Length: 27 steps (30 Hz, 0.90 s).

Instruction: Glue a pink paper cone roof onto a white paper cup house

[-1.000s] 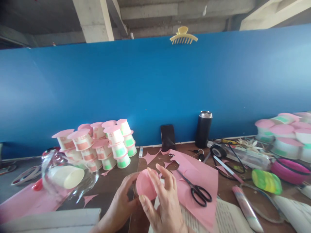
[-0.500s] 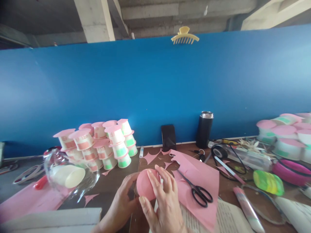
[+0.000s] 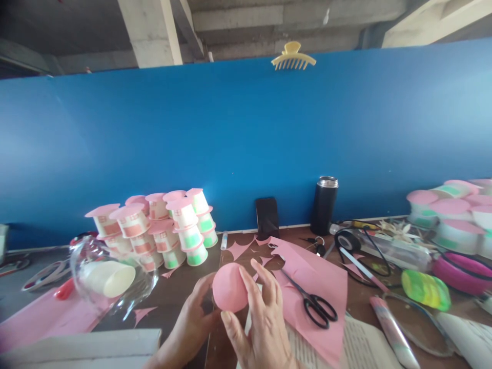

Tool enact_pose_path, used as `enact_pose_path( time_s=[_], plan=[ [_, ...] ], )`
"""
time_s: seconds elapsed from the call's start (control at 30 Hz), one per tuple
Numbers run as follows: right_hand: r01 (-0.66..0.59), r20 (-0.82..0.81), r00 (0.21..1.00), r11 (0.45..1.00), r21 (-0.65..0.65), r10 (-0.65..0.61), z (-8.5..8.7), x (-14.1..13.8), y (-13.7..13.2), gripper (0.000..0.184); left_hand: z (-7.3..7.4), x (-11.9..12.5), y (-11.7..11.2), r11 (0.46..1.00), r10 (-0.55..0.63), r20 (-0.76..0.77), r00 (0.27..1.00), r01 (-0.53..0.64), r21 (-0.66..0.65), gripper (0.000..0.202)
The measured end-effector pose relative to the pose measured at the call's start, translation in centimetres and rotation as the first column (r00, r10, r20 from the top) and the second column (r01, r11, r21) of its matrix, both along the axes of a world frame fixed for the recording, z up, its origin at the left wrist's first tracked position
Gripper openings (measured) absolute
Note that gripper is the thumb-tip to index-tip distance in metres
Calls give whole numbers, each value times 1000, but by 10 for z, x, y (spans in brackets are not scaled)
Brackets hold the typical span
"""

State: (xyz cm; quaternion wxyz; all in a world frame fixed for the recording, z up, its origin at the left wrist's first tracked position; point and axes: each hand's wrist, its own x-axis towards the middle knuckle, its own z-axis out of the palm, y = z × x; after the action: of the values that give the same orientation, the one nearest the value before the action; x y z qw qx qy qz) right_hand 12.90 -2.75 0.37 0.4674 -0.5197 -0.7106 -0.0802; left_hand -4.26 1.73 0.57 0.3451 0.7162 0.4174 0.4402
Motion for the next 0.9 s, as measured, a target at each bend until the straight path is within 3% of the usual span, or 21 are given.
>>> enact_pose_path(
  time_s=[0.43,0.77,0.9],
  plan=[
    [12,30,999,1000,-7,-12,4,1,-2,67,-3,-1,2,1000,-2,-34,999,2,5,54],
    [36,105,994,999,-23,-34,1,4,0,55,-2,0,1,1000,-9,-59,998,10,6,51],
    [33,66,997,999,-35,-31,-2,3,-1,67,0,1,2,999,-13,-14,1000,12,-48,49]
  ],
)
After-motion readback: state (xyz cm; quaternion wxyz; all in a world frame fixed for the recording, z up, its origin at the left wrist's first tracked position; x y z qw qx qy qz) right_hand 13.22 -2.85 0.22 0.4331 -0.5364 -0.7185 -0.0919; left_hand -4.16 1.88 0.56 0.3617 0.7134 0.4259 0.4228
